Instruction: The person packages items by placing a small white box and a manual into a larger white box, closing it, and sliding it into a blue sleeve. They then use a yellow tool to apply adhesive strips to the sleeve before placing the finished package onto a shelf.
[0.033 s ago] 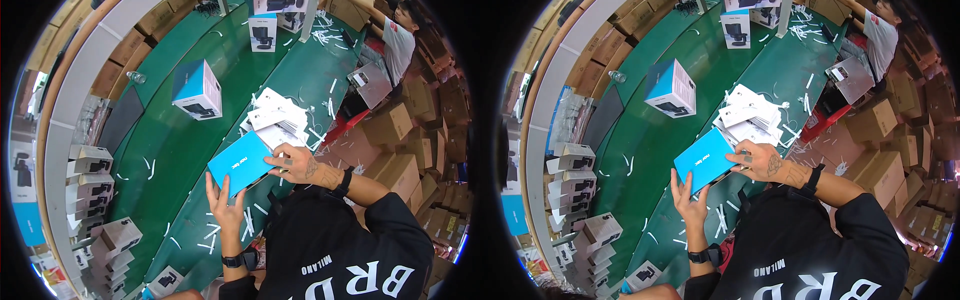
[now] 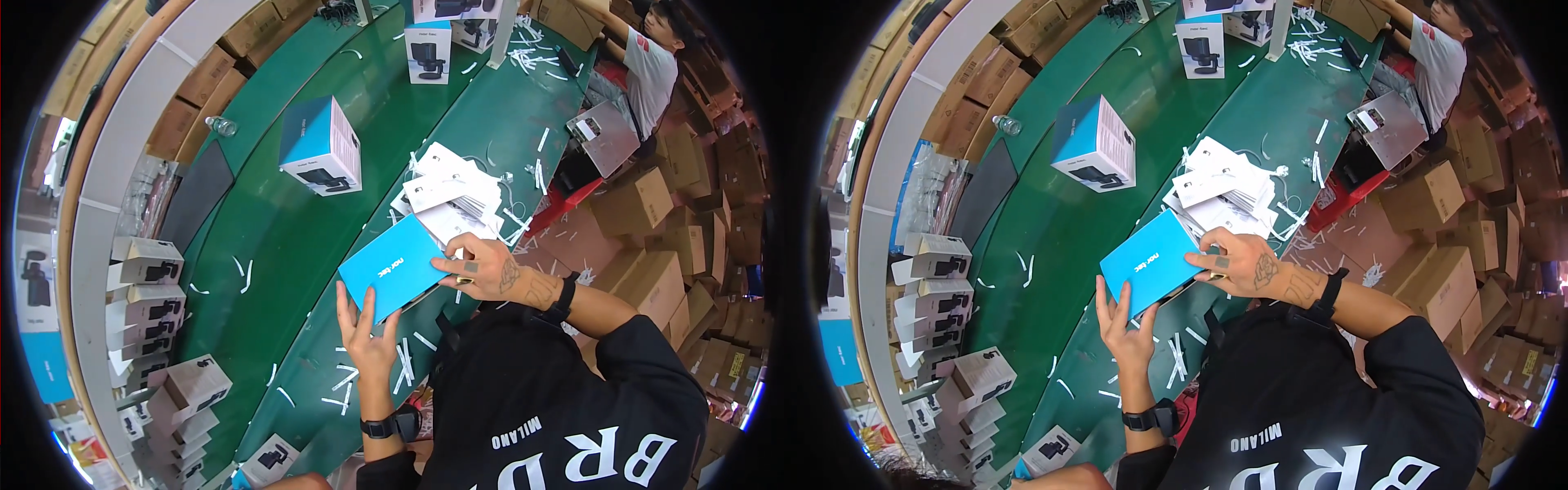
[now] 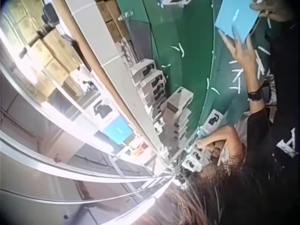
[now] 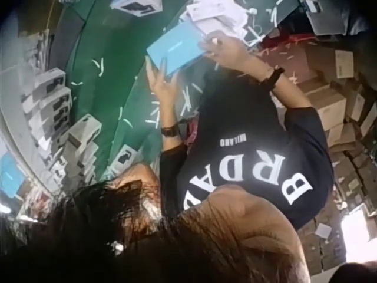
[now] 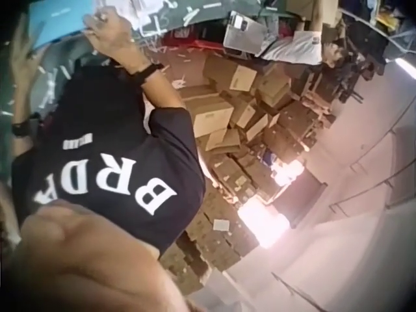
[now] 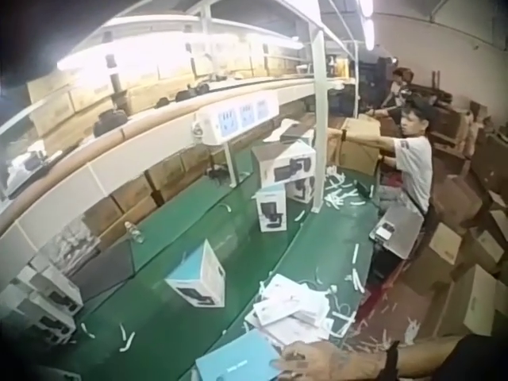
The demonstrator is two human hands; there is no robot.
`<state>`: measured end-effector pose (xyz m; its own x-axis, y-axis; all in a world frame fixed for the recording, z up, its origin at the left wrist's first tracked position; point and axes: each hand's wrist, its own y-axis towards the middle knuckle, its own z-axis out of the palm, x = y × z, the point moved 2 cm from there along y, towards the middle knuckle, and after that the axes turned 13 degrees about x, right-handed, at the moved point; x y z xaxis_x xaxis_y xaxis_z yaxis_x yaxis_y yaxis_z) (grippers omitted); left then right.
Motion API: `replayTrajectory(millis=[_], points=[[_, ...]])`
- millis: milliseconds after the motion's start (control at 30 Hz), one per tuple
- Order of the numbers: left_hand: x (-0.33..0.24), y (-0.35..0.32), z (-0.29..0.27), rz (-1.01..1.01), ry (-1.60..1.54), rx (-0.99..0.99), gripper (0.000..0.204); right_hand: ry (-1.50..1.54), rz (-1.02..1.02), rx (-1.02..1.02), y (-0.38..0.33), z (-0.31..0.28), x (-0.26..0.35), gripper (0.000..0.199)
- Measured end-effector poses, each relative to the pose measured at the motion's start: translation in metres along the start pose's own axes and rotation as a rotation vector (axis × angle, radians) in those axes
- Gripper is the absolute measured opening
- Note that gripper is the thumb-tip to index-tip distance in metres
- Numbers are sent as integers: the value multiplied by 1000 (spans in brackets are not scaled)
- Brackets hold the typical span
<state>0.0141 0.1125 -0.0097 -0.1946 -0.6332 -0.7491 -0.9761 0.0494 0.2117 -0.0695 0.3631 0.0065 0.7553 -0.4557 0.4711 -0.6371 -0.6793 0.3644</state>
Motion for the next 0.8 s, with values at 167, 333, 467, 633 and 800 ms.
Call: replayTrajectory(millis=[167,333,467,633,800], points=[[2,-3,-7,-26,-66,152,64,12,0,54,-12,1,-2,54],[-22,2,-16,26,222,373,77,-5,-4,29,-13,7,-5,49],[-34,35,2,29,576,550,84,-23,-123,12,-13,28,-4,45],[-32,51,29,100,654,534,87,18,-205,-155,-13,49,-16,38],[-33,60,26,135,751,471,104,137,-190,-145,-13,44,-16,33]])
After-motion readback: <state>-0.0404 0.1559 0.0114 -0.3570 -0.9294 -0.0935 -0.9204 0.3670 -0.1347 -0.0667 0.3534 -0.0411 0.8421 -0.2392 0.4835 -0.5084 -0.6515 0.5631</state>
